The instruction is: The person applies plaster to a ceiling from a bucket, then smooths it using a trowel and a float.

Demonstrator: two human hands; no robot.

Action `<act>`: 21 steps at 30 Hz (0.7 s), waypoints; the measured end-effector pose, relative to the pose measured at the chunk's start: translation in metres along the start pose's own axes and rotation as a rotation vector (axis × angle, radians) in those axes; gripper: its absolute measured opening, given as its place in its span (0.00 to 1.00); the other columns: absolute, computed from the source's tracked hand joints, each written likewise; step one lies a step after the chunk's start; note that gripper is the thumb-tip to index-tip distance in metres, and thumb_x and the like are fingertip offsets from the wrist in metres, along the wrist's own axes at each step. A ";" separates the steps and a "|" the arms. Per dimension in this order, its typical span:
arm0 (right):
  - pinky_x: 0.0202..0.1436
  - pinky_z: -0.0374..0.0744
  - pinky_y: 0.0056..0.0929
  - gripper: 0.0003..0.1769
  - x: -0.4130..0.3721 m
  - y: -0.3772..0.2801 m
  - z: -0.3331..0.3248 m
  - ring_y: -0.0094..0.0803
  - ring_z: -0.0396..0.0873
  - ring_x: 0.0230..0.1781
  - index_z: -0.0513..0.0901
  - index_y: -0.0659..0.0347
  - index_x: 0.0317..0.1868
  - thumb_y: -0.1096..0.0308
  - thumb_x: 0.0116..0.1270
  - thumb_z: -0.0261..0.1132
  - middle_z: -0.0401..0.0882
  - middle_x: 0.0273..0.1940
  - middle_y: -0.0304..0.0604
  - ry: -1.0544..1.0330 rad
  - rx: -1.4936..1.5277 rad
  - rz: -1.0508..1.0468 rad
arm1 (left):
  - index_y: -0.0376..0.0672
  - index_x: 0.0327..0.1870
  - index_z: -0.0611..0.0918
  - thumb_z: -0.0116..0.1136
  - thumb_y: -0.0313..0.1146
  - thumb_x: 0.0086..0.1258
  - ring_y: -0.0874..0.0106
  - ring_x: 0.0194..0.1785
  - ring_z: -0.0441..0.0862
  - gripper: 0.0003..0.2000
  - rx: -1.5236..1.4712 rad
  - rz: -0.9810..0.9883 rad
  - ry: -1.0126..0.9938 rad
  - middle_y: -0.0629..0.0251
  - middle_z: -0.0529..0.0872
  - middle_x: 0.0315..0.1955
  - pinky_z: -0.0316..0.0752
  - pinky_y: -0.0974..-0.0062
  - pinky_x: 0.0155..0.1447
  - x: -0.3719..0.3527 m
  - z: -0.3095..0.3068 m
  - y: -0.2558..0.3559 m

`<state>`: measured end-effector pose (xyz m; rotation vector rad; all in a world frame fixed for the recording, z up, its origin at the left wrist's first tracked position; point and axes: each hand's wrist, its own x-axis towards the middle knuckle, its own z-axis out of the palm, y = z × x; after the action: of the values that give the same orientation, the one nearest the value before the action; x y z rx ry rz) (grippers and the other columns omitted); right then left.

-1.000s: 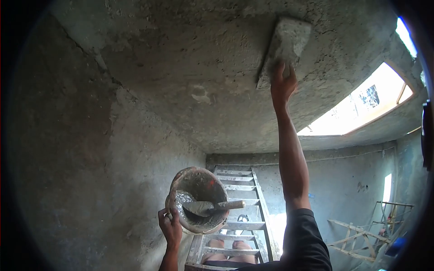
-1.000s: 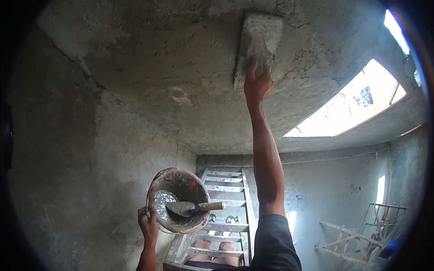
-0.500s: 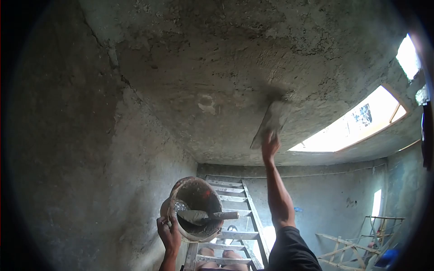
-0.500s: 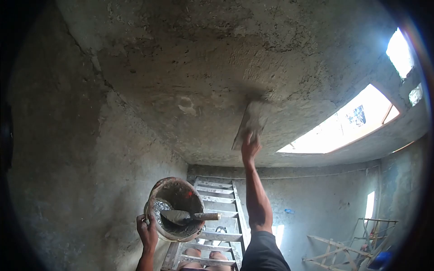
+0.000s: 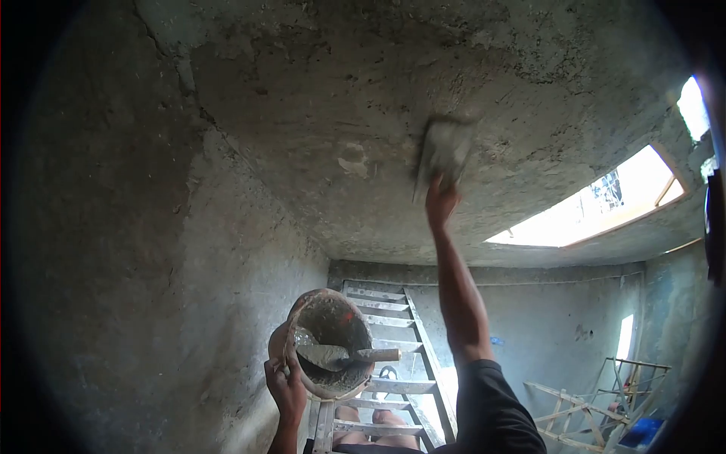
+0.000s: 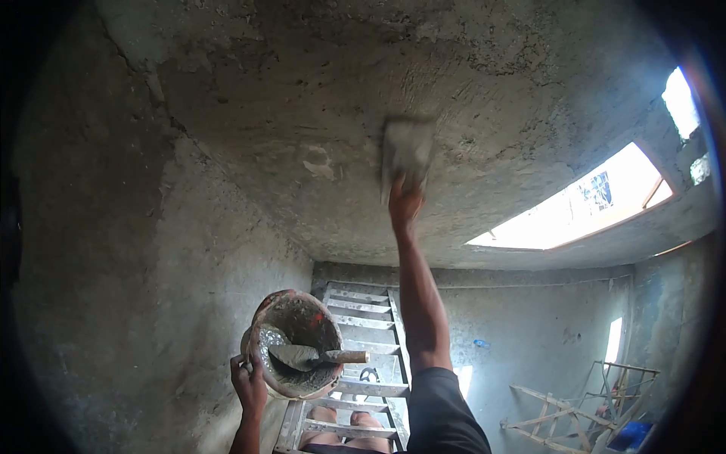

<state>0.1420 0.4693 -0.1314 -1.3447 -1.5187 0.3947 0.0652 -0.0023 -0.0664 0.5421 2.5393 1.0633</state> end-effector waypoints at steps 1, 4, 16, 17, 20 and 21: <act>0.45 0.76 0.51 0.24 -0.026 0.041 0.012 0.63 0.79 0.40 0.80 0.73 0.47 0.55 0.66 0.59 0.80 0.36 0.67 -0.072 -0.041 0.047 | 0.29 0.39 0.73 0.55 0.38 0.71 0.58 0.41 0.73 0.16 -0.014 -0.009 -0.005 0.52 0.74 0.37 0.68 0.63 0.49 0.000 0.000 -0.003; 0.42 0.76 0.50 0.24 -0.091 0.071 -0.010 0.63 0.78 0.41 0.80 0.70 0.48 0.54 0.67 0.58 0.80 0.36 0.68 -0.124 -0.031 0.081 | 0.29 0.40 0.72 0.55 0.37 0.71 0.59 0.41 0.73 0.15 -0.026 0.006 -0.007 0.52 0.74 0.37 0.68 0.63 0.49 0.001 -0.002 -0.012; 0.47 0.77 0.41 0.27 0.081 -0.128 -0.049 0.49 0.83 0.44 0.77 0.75 0.52 0.55 0.68 0.60 0.82 0.40 0.66 0.117 0.188 -0.081 | 0.24 0.34 0.78 0.50 0.40 0.74 0.57 0.41 0.75 0.20 -0.045 -0.032 -0.004 0.52 0.74 0.39 0.69 0.63 0.49 0.002 -0.003 -0.002; 0.46 0.77 0.42 0.27 0.087 -0.141 -0.045 0.51 0.83 0.42 0.78 0.76 0.51 0.55 0.68 0.60 0.81 0.39 0.67 0.132 0.198 -0.086 | 0.24 0.34 0.78 0.50 0.40 0.74 0.56 0.42 0.75 0.20 -0.060 -0.017 0.014 0.51 0.74 0.39 0.69 0.62 0.49 0.002 0.000 -0.005; 0.45 0.77 0.45 0.27 0.070 -0.119 -0.020 0.57 0.82 0.40 0.78 0.78 0.50 0.55 0.67 0.59 0.81 0.38 0.69 0.134 0.166 -0.149 | 0.24 0.35 0.78 0.51 0.40 0.74 0.56 0.42 0.75 0.20 -0.042 0.020 0.021 0.50 0.75 0.39 0.69 0.62 0.49 0.003 0.001 -0.012; 0.44 0.78 0.45 0.28 0.057 -0.096 -0.003 0.61 0.81 0.39 0.78 0.77 0.50 0.55 0.67 0.59 0.80 0.38 0.69 0.121 0.126 -0.203 | 0.24 0.36 0.78 0.52 0.39 0.73 0.55 0.43 0.75 0.19 -0.006 0.044 0.012 0.50 0.75 0.39 0.69 0.62 0.49 0.003 0.002 -0.014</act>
<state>0.1019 0.4873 -0.0288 -1.0852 -1.4875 0.2705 0.0600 -0.0089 -0.0784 0.5945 2.5451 1.0922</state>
